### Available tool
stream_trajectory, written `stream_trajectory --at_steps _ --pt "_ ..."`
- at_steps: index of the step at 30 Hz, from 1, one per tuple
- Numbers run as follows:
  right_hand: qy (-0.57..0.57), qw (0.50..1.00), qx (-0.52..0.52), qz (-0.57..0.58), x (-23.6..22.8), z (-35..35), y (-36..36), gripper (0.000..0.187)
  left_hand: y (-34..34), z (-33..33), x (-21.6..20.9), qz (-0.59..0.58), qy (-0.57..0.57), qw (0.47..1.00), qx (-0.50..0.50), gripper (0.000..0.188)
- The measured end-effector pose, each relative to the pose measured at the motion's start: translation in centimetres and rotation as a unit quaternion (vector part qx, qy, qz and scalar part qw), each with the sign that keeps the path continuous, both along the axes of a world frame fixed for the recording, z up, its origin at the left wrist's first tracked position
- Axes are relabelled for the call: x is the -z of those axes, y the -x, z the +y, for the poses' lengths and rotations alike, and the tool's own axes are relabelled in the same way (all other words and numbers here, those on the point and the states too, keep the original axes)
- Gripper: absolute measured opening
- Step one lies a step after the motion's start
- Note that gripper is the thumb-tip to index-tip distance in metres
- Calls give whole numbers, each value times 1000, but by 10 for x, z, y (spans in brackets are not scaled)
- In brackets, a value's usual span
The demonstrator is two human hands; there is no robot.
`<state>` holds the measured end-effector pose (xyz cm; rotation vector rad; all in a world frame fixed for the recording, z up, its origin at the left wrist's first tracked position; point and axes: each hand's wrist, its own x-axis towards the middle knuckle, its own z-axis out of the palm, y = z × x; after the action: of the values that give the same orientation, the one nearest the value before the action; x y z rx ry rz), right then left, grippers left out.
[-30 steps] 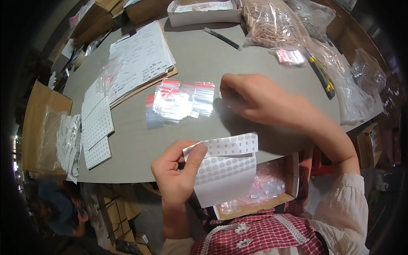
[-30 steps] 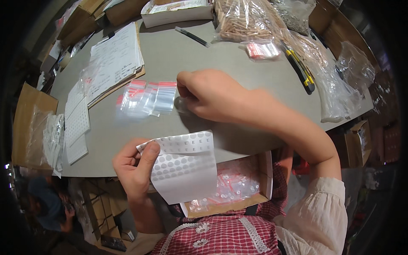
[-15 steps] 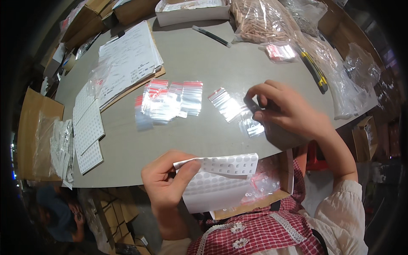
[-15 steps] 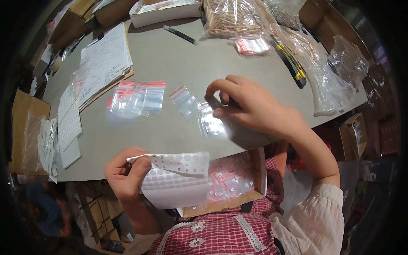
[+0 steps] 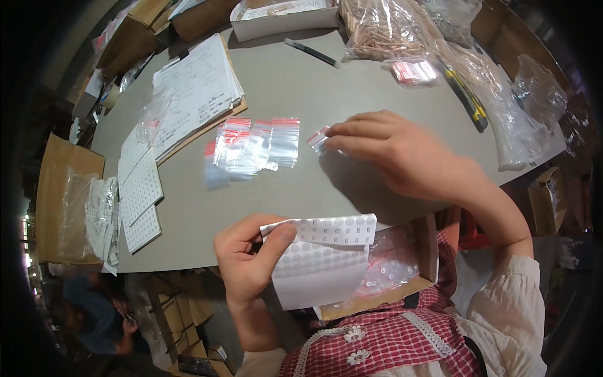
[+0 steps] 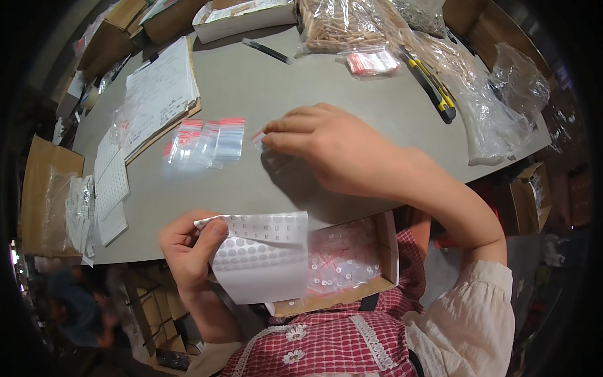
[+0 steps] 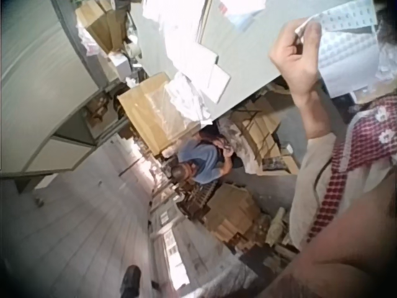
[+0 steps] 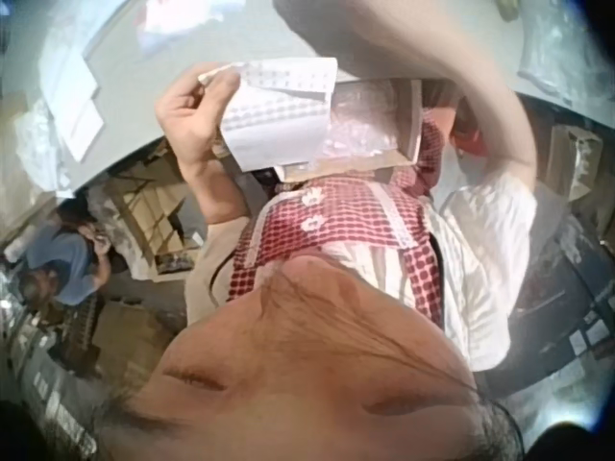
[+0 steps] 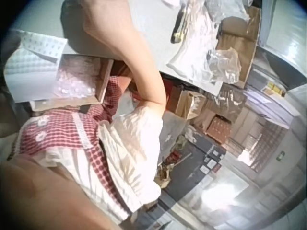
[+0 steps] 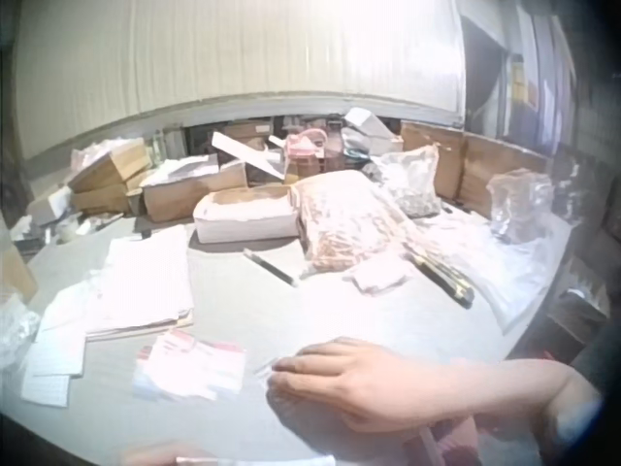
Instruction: The person peels small circular stickers from a sheet and affixes them to the front of small clear plastic pouches. The pouches are arranged in a row on the table, and the person works sequentially from left to right, placing one sticker on each pouch.
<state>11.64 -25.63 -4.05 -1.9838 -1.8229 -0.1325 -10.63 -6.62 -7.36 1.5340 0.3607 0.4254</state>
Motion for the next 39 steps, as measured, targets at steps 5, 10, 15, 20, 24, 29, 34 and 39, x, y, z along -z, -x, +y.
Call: stream_trajectory --at_steps 5,10,15,20,24,29,34,39 --pt "119 950 80 -277 7 -8 12 49 2 -3 -3 16 -3 1000 -2 7" --pt "173 940 114 -272 0 -25 12 43 2 -1 0 16 -34 999 20 7" --pt "208 955 194 -80 -22 -18 -22 37 2 -2 1 9 -7 1000 14 10" --pt "129 957 214 148 -1 -8 -61 36 -3 0 -1 -15 -5 999 29 12" --pt "146 932 143 299 -8 6 -62 26 0 -2 2 -17 1 1000 7 12" --pt "59 916 73 389 2 8 -46 18 -1 -2 3 -10 -1 1000 7 12" --pt "87 950 61 293 -11 6 -31 51 -2 -2 1 0 7 1000 17 14" --pt "-47 995 56 72 -8 0 -22 48 -8 -1 1 19 2 1000 6 16"
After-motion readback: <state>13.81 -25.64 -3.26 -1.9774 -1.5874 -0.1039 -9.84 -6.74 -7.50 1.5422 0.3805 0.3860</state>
